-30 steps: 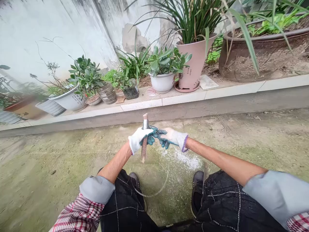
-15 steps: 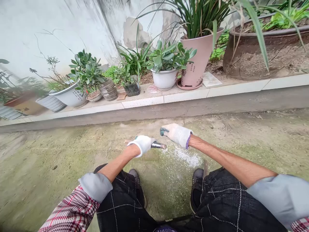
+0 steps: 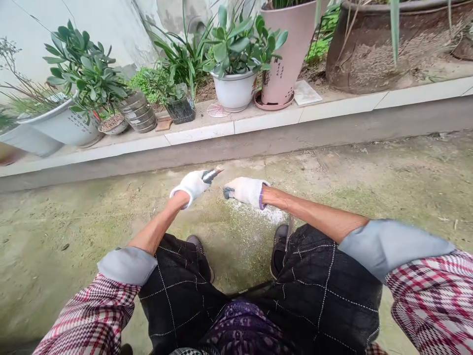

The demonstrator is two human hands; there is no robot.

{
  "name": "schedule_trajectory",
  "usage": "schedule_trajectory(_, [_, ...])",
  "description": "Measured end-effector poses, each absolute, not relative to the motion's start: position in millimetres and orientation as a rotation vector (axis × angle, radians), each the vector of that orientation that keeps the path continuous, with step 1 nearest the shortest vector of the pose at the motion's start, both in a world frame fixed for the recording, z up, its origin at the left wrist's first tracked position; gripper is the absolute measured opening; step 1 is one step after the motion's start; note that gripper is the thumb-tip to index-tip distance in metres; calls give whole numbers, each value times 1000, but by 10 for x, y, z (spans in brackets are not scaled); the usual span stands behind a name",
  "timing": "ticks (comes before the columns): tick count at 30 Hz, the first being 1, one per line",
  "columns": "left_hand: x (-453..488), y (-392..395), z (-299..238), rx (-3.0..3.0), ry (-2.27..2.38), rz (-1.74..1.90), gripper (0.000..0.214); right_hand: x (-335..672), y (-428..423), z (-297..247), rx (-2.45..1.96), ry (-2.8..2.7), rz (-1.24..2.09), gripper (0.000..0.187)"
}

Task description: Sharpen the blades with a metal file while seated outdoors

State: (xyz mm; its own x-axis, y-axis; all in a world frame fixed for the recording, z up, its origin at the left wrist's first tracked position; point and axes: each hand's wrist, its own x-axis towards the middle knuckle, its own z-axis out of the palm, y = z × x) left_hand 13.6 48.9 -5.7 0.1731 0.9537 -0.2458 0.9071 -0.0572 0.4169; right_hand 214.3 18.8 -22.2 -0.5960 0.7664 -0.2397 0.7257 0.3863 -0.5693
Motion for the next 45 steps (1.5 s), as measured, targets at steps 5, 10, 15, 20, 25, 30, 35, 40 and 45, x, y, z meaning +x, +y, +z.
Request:
schedule_trajectory(5, [175,494,-140,2378,1841,-393,26,2048,24,51,-1275,-2626,803,21])
schedule_trajectory(10, [305,382,-197,2536,1613,-474,24,2168,213,187,-1401,-2554,631,20])
schedule_trajectory(15, [417,268,-100,2419,1391,-305,18,2400,475,30,-1480,-2394,768,17])
schedule_trajectory(20, [364,227,157,2111,1337,237,25,2477,504,-111,-1631,-2149,1062,20])
schedule_trajectory(25, [244,277,228,1748,1422,523,32,2357,362,-123,-1561,-2241,1141,22])
schedule_trajectory(30, [141,419,94,1754,1587,520,29,2166,126,-59,-1269,-2482,1037,20])
schedule_trajectory(35, [180,486,23,2183,1836,17,23,2045,-10,146,-1100,-2550,838,20])
schedule_trajectory(40, [314,414,-86,2527,1720,-484,28,2129,173,237,-1305,-2527,646,20])
schedule_trajectory(45, [398,299,-90,2584,1428,-457,25,2324,433,77,-1439,-2460,703,20])
